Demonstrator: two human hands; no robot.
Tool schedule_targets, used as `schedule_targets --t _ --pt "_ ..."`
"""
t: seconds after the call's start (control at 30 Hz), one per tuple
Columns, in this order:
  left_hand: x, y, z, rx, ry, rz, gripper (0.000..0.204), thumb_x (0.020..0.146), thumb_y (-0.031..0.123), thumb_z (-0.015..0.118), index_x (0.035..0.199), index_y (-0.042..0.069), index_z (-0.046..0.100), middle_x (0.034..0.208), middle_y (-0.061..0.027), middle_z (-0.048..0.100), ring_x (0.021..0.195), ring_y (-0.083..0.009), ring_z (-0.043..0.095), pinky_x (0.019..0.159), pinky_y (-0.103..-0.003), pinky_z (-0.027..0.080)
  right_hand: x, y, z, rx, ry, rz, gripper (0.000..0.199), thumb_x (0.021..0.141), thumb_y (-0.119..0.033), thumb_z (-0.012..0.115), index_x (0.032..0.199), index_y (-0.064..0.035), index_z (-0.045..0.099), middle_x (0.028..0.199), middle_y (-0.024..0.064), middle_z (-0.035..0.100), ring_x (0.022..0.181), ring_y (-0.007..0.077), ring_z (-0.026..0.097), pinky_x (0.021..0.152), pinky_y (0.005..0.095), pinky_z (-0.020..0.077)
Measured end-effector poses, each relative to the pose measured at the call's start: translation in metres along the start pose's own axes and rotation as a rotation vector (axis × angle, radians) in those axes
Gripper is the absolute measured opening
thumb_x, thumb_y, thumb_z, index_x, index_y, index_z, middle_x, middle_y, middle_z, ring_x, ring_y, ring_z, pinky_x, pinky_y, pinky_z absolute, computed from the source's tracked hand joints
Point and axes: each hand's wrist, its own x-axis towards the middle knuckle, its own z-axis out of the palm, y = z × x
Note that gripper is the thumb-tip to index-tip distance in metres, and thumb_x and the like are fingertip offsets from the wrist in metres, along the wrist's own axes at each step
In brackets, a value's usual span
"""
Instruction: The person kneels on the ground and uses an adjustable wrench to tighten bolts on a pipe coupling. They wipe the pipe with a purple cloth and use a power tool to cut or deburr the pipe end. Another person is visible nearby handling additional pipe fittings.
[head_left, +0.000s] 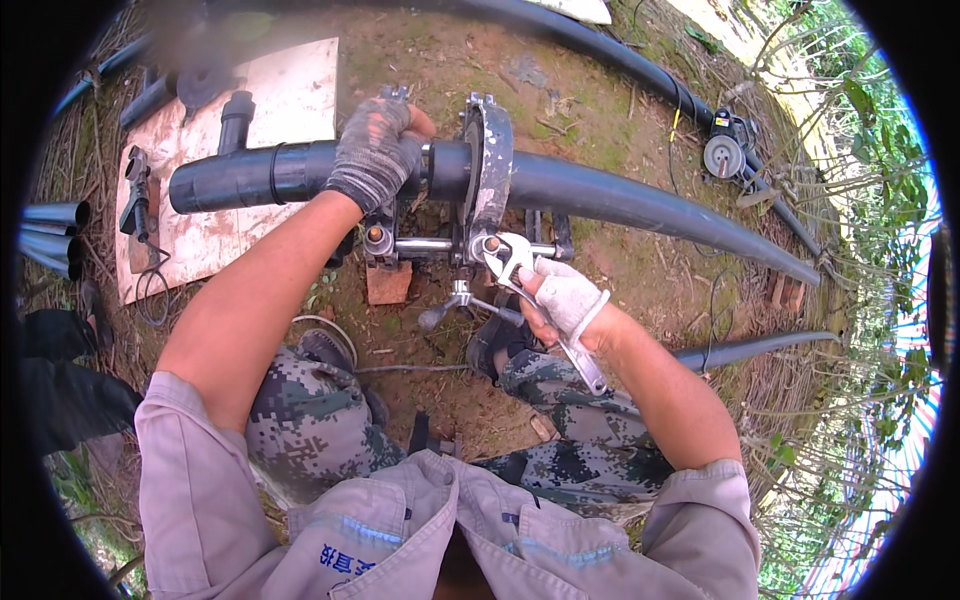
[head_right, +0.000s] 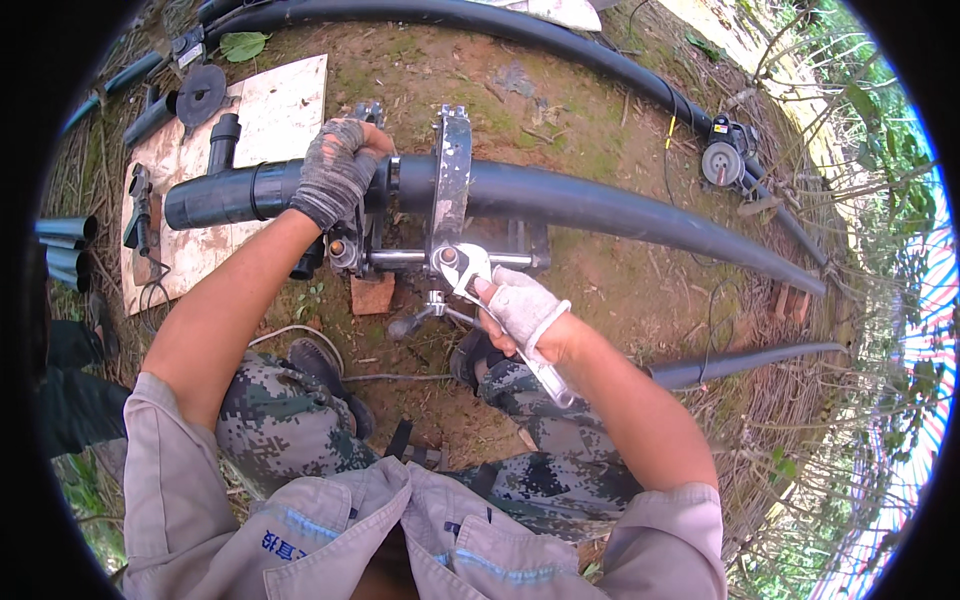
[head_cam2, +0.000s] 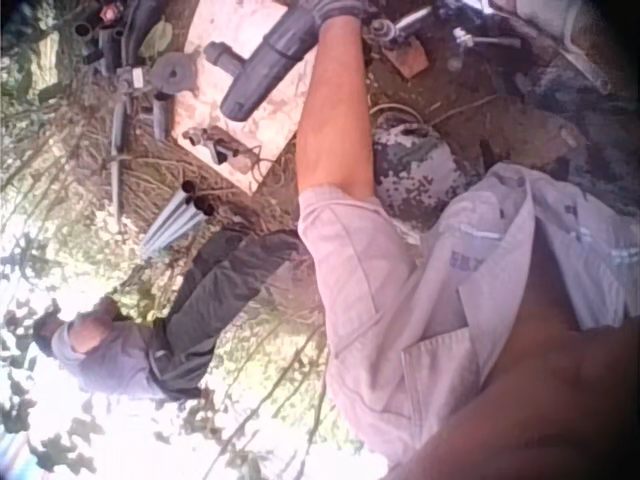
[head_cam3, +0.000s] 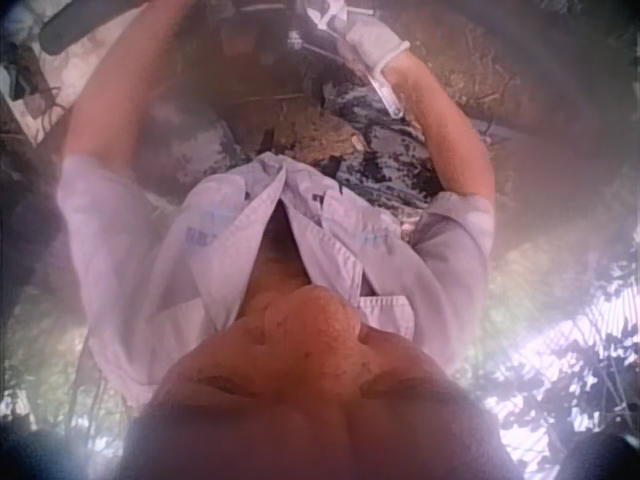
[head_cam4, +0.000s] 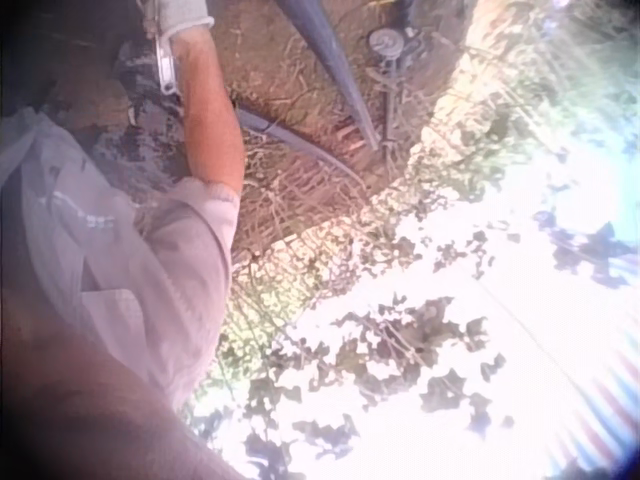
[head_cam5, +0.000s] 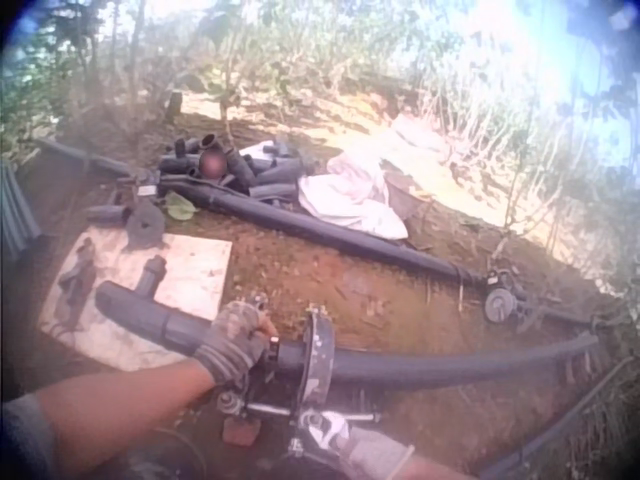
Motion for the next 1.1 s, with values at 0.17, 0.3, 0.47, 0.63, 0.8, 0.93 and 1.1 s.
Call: schedule_targets --t 0.17,0.3,0.47,0.63,0.8,0.93,1.1 --pt "0.002 -0.003 0.005 0.0 0.016 -0.018 0.018 0.079 -0.005 0.064 0.085 0.008 0.074 0.085 -0.0104 0.072 0.082 -0.0248 0.07 0.081 -0.035 0.056 0.005 -0.01 -0.01 -0.275 -0.01 -0.014 0.03 0.104 -0.037 0.054 0.1 -0.0076 0.051 0.054 0.0016 0.049 0.04 0.0123 0.044 0.035 0.0267 0.0327" --pt "0.001 0.001 0.003 -0.024 -0.003 -0.097 0.017 0.079 -0.003 0.065 0.086 0.009 0.074 0.086 -0.0098 0.073 0.082 -0.0241 0.07 0.082 -0.034 0.056 0.017 0.015 0.01 -0.064 0.083 -0.107 0.031 0.104 -0.04 0.053 0.1 -0.0097 0.054 0.049 0.0006 0.046 0.035 0.0118 0.04 0.034 0.0254 0.0308" --pt "-0.001 -0.001 0.006 -0.038 0.04 -0.071 0.014 0.08 -0.001 0.067 0.087 0.009 0.074 0.086 -0.0093 0.073 0.082 -0.0235 0.07 0.08 -0.034 0.056 0.015 0.023 0.017 -0.07 0.173 -0.104 0.029 0.104 -0.038 0.053 0.095 -0.0105 0.05 0.049 0.003 0.044 0.035 0.0129 0.038 0.034 0.0272 0.0282" --pt "0.0 -0.005 0.012 0.073 0.13 0.033 0.013 0.08 0.0 0.068 0.087 0.009 0.074 0.084 -0.0093 0.073 0.08 -0.0241 0.07 0.079 -0.035 0.055 0.023 0.054 0.071 0.398 0.312 -0.18 0.031 0.103 -0.043 0.052 0.096 -0.0133 0.049 0.051 0.0019 0.042 0.038 0.0152 0.038 0.037 0.0299 0.0296" --pt "0.002 -0.002 0.009 -0.152 0.021 -0.052 0.02 0.076 -0.005 0.063 0.086 0.009 0.074 0.08 -0.01 0.072 0.079 -0.0222 0.07 0.077 -0.033 0.056 0.057 0.077 0.128 0.722 0.411 -0.344 0.056 0.102 -0.054 0.047 0.065 -0.0121 0.042 0.052 0.0031 0.04 0.041 0.0181 0.041 0.043 0.0323 0.0346" --pt "0.001 -0.005 0.005 -0.09 -0.036 -0.045 0.021 0.076 -0.006 0.063 0.086 0.009 0.074 0.086 -0.0112 0.071 0.082 -0.0227 0.07 0.08 -0.034 0.056 0.024 0.064 0.114 0.536 0.392 -0.291 0.037 0.105 -0.047 0.044 0.092 -0.0128 0.047 0.055 0.0033 0.042 0.041 0.0174 0.041 0.041 0.0328 0.0356" --pt "-0.002 -0.014 0.01 -0.087 0.054 0.01 0.024 0.078 -0.012 0.057 0.088 0.004 0.072 0.085 -0.0097 0.072 0.081 -0.0205 0.07 0.08 -0.032 0.057 -0.005 0.037 0.054 0.248 0.254 -0.059 0.028 0.106 -0.04 0.047 0.104 -0.0122 0.048 0.055 0.0033 0.045 0.038 0.0153 0.038 0.038 0.0304 0.0325"
